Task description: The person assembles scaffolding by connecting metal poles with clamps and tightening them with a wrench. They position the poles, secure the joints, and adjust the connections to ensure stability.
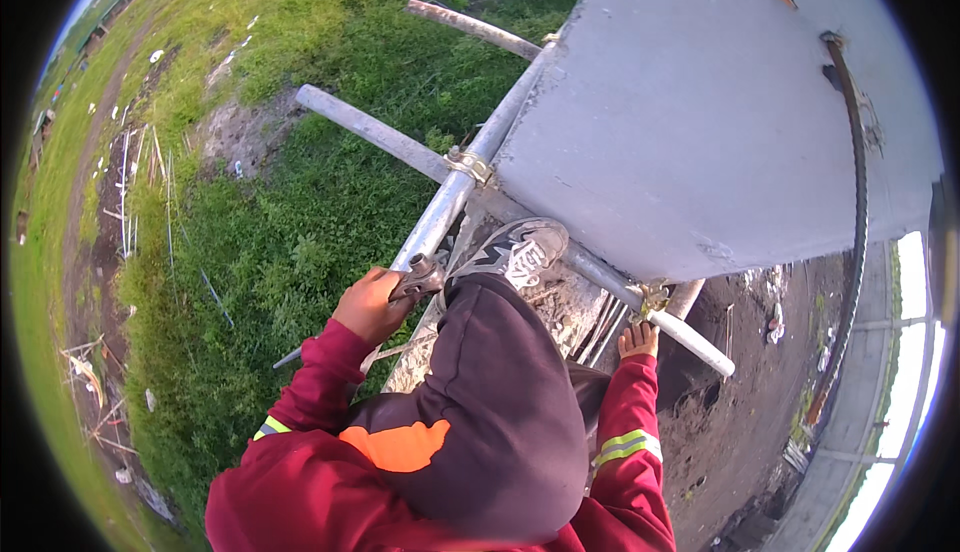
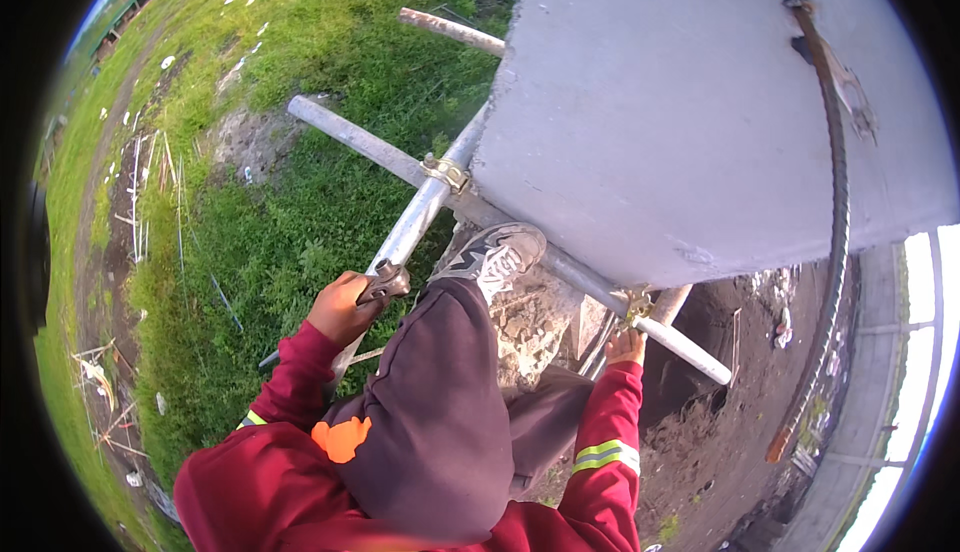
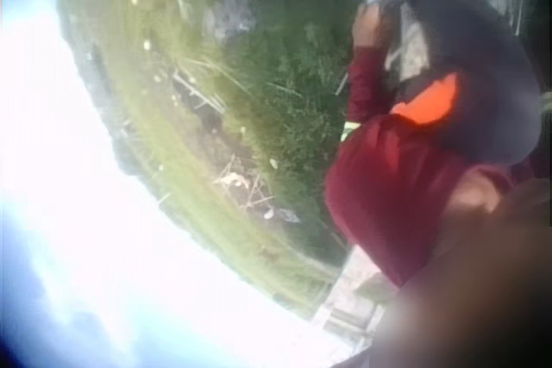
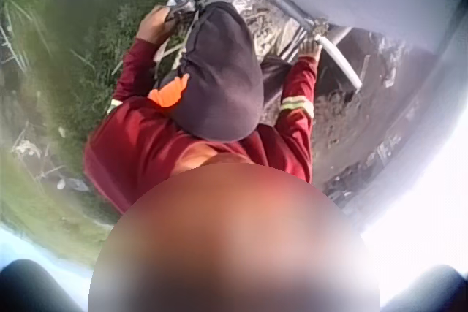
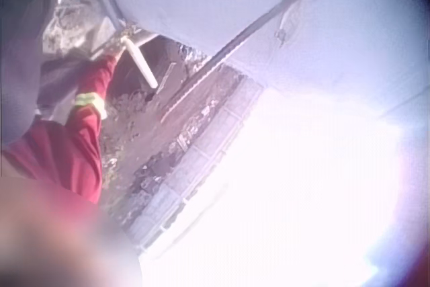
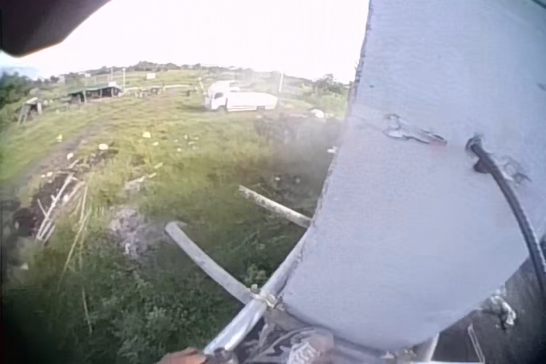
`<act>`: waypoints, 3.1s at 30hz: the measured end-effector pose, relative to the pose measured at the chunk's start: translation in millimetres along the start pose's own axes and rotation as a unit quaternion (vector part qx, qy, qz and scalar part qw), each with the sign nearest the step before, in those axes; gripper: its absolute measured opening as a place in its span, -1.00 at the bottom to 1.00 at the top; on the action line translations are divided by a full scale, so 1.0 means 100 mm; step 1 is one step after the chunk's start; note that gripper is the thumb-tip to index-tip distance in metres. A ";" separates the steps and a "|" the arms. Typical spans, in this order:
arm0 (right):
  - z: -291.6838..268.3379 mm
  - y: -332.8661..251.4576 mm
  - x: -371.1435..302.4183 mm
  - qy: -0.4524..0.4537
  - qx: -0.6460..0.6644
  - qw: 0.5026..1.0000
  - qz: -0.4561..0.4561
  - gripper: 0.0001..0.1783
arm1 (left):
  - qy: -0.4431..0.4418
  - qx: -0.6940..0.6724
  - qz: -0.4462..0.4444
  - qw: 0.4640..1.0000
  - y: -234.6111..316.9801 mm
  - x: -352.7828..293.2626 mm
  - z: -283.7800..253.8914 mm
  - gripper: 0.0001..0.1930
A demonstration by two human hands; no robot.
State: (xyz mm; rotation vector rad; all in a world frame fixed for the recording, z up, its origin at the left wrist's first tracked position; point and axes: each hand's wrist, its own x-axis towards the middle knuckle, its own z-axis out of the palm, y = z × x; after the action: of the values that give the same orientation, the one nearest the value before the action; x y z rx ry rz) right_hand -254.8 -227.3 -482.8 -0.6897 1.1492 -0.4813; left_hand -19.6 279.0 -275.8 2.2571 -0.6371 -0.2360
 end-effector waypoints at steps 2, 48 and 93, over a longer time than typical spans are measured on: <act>-0.04 0.14 0.07 0.048 0.006 0.999 0.021 -0.35 | -0.010 0.002 0.016 1.000 0.06 0.06 0.04 -0.76; -1.12 0.96 -3.01 -0.009 -0.408 0.905 -0.119 -0.17 | -0.010 0.055 0.071 0.996 0.70 1.02 -0.02 -0.76; -0.90 0.73 -3.07 0.027 -0.481 0.872 -0.091 -0.07 | -0.155 0.048 0.155 0.975 0.87 1.08 0.37 -0.75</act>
State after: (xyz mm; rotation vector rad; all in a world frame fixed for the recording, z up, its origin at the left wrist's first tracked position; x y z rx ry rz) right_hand -446.0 7.0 -354.1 -1.6686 1.3636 -0.0392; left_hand 27.3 149.7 -235.4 2.1905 -1.1751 -0.4124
